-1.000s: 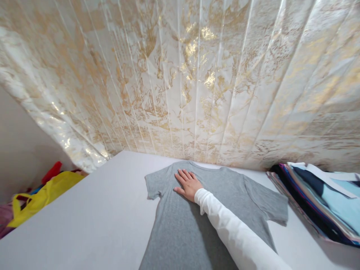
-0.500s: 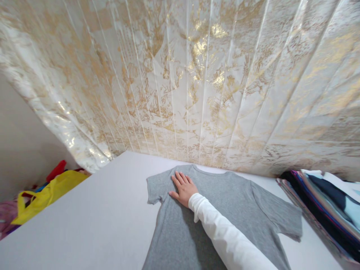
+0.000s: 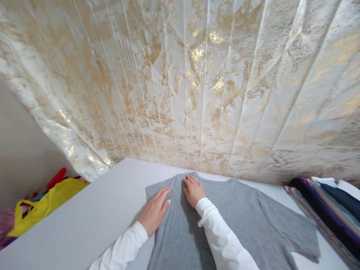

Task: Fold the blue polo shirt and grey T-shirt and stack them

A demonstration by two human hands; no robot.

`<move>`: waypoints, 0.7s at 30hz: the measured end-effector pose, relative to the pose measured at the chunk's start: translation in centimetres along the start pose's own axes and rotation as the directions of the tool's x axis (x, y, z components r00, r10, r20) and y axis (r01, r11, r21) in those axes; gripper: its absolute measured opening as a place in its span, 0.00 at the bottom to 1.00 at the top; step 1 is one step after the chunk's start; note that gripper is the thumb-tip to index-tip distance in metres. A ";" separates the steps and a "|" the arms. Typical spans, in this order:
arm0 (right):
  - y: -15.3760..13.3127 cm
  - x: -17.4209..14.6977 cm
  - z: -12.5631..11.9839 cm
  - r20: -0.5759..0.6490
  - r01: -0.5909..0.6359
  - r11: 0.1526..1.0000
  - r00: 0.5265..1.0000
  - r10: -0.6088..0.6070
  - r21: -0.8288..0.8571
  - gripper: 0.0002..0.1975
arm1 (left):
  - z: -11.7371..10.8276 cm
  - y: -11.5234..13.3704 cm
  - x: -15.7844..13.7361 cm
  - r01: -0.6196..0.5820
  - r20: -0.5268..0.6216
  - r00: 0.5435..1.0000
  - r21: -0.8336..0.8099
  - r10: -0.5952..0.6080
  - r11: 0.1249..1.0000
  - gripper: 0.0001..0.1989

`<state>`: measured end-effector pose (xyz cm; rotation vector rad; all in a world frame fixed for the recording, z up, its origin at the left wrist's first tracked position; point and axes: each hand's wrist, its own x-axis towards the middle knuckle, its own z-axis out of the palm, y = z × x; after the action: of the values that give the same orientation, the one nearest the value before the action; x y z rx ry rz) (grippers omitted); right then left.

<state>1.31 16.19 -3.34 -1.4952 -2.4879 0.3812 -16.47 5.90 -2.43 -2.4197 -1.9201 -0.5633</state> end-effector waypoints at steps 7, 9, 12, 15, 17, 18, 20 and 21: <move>0.3 -0.9 1.7 -0.050 0.018 1.000 0.999 -0.018 0.001 0.31 | 2.3 -3.2 0.6 0.022 0.102 0.994 0.141 -0.037 0.990 0.26; 0.3 -0.8 2.1 -0.050 -0.002 1.000 0.999 0.003 0.003 0.33 | 2.2 -3.8 0.4 0.009 0.126 0.992 0.156 -0.029 0.988 0.28; 0.1 -0.6 2.2 -0.037 -0.029 1.000 0.999 0.029 -0.002 0.34 | 2.1 -4.1 0.6 -0.006 0.132 0.991 0.173 -0.017 0.985 0.28; -0.4 -0.4 1.3 0.007 -0.034 0.999 0.999 0.034 -0.011 0.35 | 2.1 -3.9 0.4 -0.020 0.114 0.993 0.187 -0.001 0.982 0.27; -1.2 -0.1 0.3 0.030 -0.002 1.000 1.000 0.002 -0.011 0.37 | 2.0 -3.8 -0.5 0.009 0.056 0.998 0.198 -0.021 0.980 0.26; -1.7 0.1 -0.2 0.032 0.029 1.000 0.999 -0.029 -0.008 0.36 | 1.8 -3.8 -1.3 0.040 0.005 0.999 0.200 -0.042 0.979 0.26; -3.2 0.8 -1.1 0.020 0.105 0.994 0.994 -0.105 0.007 0.32 | 1.1 -3.7 -3.4 0.117 -0.115 0.989 0.177 -0.097 0.977 0.24; -4.1 1.3 -1.4 0.015 0.141 0.990 0.990 -0.141 0.018 0.29 | 0.6 -3.5 -4.8 0.149 -0.159 0.979 0.152 -0.125 0.977 0.22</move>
<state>-2.22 15.64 -0.60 -1.3052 -2.5770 0.3895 -20.48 2.39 -5.08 -2.0973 -1.9964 -0.5485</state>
